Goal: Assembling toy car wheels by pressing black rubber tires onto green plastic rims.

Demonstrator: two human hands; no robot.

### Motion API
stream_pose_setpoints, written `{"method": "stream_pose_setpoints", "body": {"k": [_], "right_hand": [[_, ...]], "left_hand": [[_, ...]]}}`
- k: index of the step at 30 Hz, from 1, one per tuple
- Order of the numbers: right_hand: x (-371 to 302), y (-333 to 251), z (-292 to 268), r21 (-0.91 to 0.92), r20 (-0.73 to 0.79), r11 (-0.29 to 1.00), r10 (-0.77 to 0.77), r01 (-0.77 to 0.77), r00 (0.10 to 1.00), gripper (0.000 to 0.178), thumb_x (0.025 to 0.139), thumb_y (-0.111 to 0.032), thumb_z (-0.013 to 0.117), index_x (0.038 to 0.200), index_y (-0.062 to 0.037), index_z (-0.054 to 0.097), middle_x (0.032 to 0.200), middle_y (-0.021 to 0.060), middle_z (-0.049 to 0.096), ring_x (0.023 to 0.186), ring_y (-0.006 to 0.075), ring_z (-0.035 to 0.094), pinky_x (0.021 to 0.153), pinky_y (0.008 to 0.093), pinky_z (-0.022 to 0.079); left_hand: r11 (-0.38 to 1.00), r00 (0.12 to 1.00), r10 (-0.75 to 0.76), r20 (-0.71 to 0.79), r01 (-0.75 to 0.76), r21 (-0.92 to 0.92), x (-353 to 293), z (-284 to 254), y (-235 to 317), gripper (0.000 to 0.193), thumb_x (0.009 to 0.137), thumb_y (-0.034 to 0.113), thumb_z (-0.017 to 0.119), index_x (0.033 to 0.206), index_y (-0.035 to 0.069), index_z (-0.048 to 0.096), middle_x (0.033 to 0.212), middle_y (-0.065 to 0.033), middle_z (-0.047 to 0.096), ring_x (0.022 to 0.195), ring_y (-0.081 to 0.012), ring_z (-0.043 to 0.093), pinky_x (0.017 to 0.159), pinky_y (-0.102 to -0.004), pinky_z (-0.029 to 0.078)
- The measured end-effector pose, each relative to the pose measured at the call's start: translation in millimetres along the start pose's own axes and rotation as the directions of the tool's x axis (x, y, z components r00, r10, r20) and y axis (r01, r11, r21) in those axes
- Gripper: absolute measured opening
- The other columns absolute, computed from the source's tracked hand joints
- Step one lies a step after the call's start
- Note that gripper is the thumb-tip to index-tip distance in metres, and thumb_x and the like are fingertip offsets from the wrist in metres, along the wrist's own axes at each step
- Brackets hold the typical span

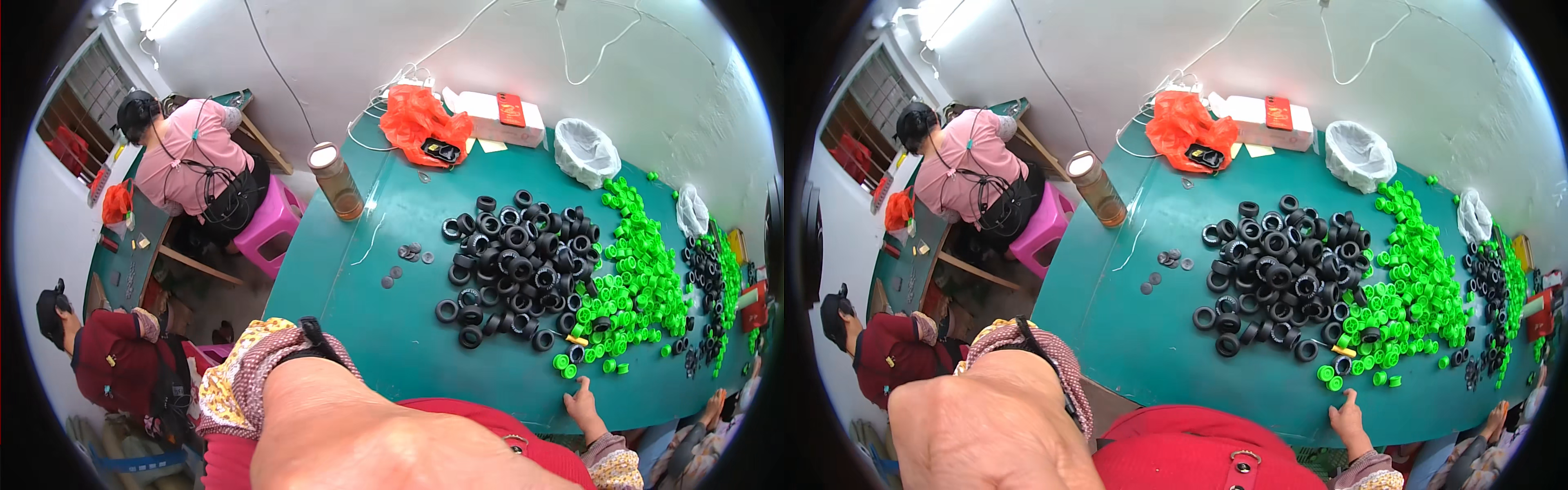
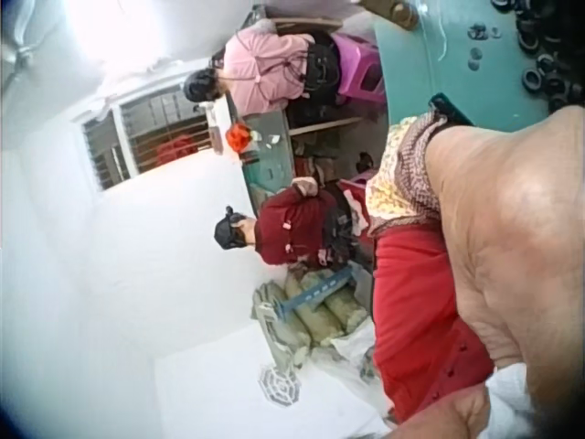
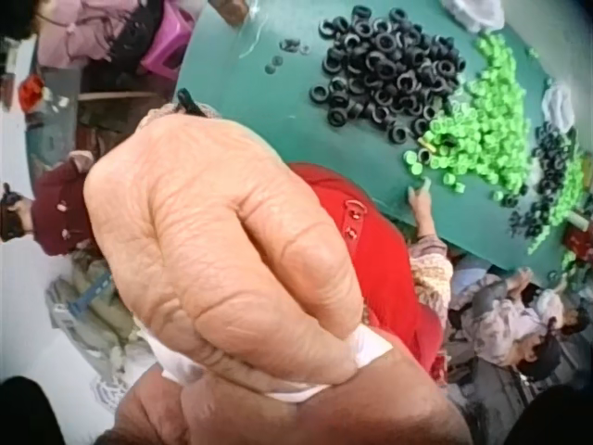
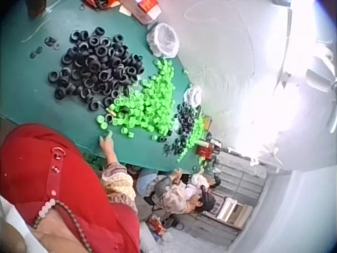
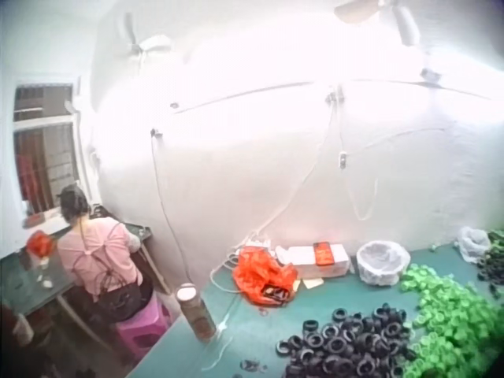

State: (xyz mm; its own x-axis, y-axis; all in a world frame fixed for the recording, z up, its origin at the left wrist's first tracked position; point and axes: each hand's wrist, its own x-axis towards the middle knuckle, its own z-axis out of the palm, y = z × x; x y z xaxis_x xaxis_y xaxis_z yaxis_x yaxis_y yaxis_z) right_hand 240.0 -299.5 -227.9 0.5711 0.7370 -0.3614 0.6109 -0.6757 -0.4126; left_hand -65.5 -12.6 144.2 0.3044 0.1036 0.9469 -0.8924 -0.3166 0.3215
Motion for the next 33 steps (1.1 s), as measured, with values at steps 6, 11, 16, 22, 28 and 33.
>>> {"method": "stream_pose_setpoints", "body": {"k": [6, 11, 16, 22, 28, 33], "right_hand": [[2.7, -2.0, -1.1, 0.001, 0.011, 0.999, -0.035, 0.035, 0.999, 0.055, 0.069, -0.01, 0.06, 0.114, -0.0029, 0.03, 0.054, 0.0126, 0.054, 0.056, 0.0314, 0.058, 0.055, 0.0405, 0.047], [1.4, -10.9, -3.3, 0.006, 0.004, 0.999, -0.049, 0.049, 0.999, 0.058, 0.069, -0.012, 0.061, 0.118, -0.0038, 0.03, 0.057, 0.0117, 0.055, 0.056, 0.0301, 0.057, 0.055, 0.0403, 0.046], [-16.6, 3.1, 0.2, 0.088, -0.082, 0.996, 0.016, -0.009, 0.996, 0.054, 0.071, -0.013, 0.061, 0.119, -0.0063, 0.037, 0.057, 0.009, 0.054, 0.054, 0.0266, 0.056, 0.053, 0.0382, 0.045], [-20.0, -9.2, -3.2, 0.204, -0.088, 0.978, -0.036, 0.053, 0.996, 0.047, 0.075, -0.019, 0.059, 0.116, -0.0049, 0.041, 0.064, 0.0136, 0.058, 0.061, 0.0323, 0.057, 0.056, 0.0422, 0.045], [-50.9, 3.6, -11.6, 0.276, -0.087, 0.936, 0.252, -0.219, 0.964, 0.044, 0.076, -0.023, 0.057, 0.114, -0.0041, 0.045, 0.078, 0.0149, 0.06, 0.076, 0.0319, 0.059, 0.068, 0.0407, 0.046], [-60.7, 40.3, -6.7, 0.443, -0.188, 0.835, 0.443, -0.327, 0.877, 0.046, 0.075, -0.022, 0.061, 0.114, -0.0025, 0.046, 0.079, 0.0116, 0.06, 0.076, 0.0261, 0.059, 0.069, 0.0372, 0.047]], "left_hand": [[0.991, 1.0, 0.007, -0.019, -0.009, -0.133, -8.7, -0.1, 12.1, 0.006, 0.077, -0.007, 0.059, 0.074, -0.012, 0.06, 0.08, -0.0176, 0.061, 0.068, -0.0276, 0.062, 0.059, -0.0304, 0.055], [1.0, 0.965, -0.006, -0.261, 0.003, -0.014, -29.2, 15.0, 27.0, 0.001, 0.073, -0.01, 0.059, 0.074, -0.01, 0.06, 0.078, -0.0188, 0.061, 0.065, -0.0244, 0.062, 0.055, -0.0267, 0.054], [0.366, 0.468, -0.865, -0.183, 0.836, 0.409, -100.9, -89.9, -13.7, 0.018, 0.085, 0.011, 0.047, 0.077, -0.001, 0.059, 0.069, -0.0115, 0.061, 0.059, -0.0182, 0.059, 0.053, -0.0249, 0.044], [-0.44, 0.211, -0.769, -0.603, 0.51, 0.739, -305.0, -178.2, -1.8, 0.023, 0.075, 0.02, 0.058, 0.074, -0.003, 0.06, 0.069, -0.0197, 0.06, 0.061, -0.0316, 0.06, 0.057, -0.0388, 0.045], [-0.577, 0.166, -0.708, -0.687, 0.425, 0.698, -372.8, -189.8, -4.7, 0.038, 0.071, 0.033, 0.064, 0.075, -0.003, 0.055, 0.074, -0.0231, 0.059, 0.07, -0.0383, 0.058, 0.064, -0.0428, 0.044], [-0.658, 0.053, -0.652, -0.756, 0.455, 0.6, -390.6, -187.9, -5.3, 0.052, 0.069, 0.04, 0.066, 0.09, -0.005, 0.053, 0.084, -0.0233, 0.059, 0.079, -0.037, 0.057, 0.072, -0.042, 0.043]]}}
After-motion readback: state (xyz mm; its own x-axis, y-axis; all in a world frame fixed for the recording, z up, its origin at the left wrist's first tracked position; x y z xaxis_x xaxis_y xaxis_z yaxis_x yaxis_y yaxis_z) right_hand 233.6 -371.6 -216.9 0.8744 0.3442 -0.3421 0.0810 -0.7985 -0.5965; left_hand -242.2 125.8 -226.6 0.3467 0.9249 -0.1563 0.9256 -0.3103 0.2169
